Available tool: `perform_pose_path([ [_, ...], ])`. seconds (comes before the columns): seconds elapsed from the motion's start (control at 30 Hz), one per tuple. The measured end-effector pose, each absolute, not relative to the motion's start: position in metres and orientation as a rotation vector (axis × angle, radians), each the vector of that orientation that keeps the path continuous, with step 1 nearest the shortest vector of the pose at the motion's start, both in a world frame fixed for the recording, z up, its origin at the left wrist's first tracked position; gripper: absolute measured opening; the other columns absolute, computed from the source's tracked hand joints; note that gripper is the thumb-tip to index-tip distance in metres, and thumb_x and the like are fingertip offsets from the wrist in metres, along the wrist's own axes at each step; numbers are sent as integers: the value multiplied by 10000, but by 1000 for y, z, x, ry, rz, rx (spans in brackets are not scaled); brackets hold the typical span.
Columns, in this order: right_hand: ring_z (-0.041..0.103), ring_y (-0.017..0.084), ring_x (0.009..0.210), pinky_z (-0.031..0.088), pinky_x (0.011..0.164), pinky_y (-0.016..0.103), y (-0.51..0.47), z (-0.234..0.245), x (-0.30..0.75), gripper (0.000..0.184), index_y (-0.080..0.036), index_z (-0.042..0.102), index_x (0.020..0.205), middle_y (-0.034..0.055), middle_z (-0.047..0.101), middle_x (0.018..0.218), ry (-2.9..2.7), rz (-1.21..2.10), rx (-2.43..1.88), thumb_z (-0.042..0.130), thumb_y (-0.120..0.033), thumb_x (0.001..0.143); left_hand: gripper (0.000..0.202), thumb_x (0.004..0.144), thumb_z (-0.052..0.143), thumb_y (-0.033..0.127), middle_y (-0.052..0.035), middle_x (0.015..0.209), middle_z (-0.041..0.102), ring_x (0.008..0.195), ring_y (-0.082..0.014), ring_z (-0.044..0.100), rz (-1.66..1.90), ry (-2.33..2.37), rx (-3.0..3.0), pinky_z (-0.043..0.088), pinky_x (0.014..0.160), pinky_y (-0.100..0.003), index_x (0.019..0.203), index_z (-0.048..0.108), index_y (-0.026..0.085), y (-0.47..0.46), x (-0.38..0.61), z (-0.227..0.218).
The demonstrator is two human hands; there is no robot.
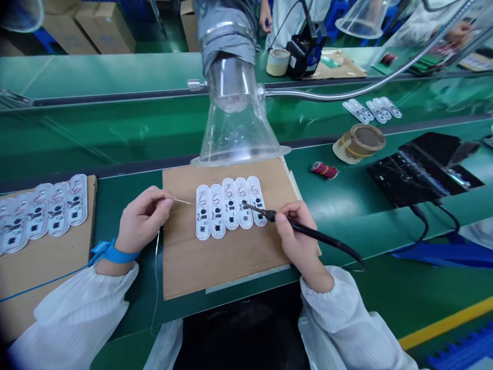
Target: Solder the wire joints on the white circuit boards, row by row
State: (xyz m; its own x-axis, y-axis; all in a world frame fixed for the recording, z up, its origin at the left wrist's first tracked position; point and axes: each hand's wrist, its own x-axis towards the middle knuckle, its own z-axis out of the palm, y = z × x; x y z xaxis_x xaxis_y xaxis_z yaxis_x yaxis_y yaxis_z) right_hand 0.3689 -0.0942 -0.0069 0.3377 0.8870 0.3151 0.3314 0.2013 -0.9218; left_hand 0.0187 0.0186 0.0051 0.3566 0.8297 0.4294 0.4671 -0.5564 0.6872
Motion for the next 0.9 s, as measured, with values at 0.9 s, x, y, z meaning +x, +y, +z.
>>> perform_pose_path([
  [0.9, 536, 151, 598, 409, 571, 299, -151, -32, 400, 299, -253, 601, 932, -31, 600, 741, -1153, 609, -1439, 706, -483, 1092, 110, 1055, 633, 135, 81, 737, 482, 588, -110, 435, 886, 809, 2307, 364, 574, -245, 1030, 624, 242, -23, 133, 2],
])
